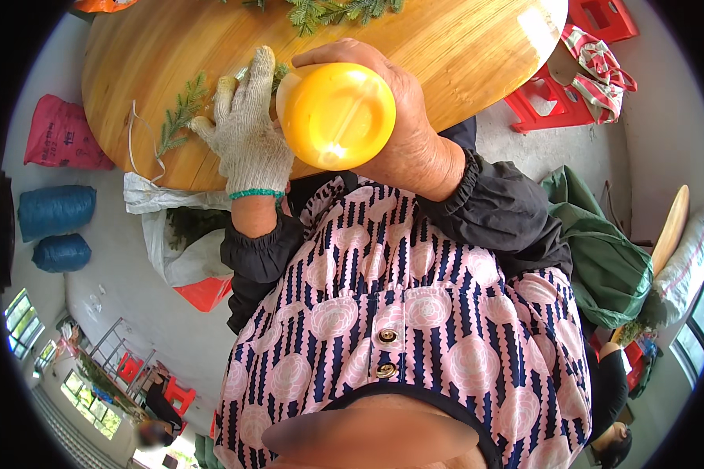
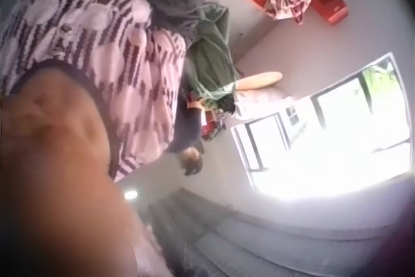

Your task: Applying a substance from a squeeze bottle to sprigs of plastic foliage and arranging them on a table.

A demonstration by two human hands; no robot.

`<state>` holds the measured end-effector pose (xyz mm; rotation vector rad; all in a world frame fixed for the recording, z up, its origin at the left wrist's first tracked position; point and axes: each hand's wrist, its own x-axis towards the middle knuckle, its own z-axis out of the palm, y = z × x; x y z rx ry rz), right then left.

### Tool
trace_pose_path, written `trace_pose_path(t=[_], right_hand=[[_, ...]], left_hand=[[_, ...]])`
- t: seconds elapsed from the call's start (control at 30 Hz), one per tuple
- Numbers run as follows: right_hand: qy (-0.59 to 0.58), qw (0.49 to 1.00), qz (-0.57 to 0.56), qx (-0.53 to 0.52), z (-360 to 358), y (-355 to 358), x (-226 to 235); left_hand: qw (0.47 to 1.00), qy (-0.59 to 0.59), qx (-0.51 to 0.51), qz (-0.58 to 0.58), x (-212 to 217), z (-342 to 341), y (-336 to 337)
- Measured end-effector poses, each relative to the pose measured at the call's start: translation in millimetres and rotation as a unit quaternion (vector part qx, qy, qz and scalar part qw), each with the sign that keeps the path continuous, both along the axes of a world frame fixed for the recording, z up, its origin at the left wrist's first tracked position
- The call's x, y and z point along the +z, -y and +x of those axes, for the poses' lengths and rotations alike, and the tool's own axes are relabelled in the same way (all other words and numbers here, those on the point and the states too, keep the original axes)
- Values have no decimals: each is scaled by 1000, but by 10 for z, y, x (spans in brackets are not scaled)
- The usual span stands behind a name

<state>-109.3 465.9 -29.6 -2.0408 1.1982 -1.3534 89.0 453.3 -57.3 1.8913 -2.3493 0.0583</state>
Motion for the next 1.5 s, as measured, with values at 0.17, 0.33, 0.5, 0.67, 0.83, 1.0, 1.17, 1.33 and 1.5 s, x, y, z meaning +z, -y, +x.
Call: trace_pose_path(t=[0.17, 0.33, 0.5, 0.67, 0.83, 1.0, 1.17, 1.33, 1.5], right_hand=[[-26, 1000, 8, -7, -68, -50, 26], [-15, 1000, -13, -23, -69, -83, 144], [2, 1000, -3, -7, -31, -90, 31], [-34, 999, -27, -17, -42, -135, 13], [-28, 999, -11, -37, -67, -256, 22], [-20, 998, 18, -51, -69, -368, 53], [-17, 999, 22, -47, -119, -386, 114], [-16, 998, -23, -48, -80, -336, 149], [-23, 998, -5, -55, -73, -305, 23]], left_hand=[[999, -25, -17, 12, 48, 13, 6], [999, -16, -26, 7, 39, 49, 9], [1000, -21, -19, 12, 26, 34, -12], [1000, -6, -25, 4, 32, 46, -25], [999, -24, -42, -5, 33, 55, -7], [999, -9, -50, -5, 32, 78, -15], [999, -8, -48, 7, 53, 49, -37], [999, -11, -43, 11, 47, 57, -47], [999, -16, -45, 13, 49, 46, -41]])
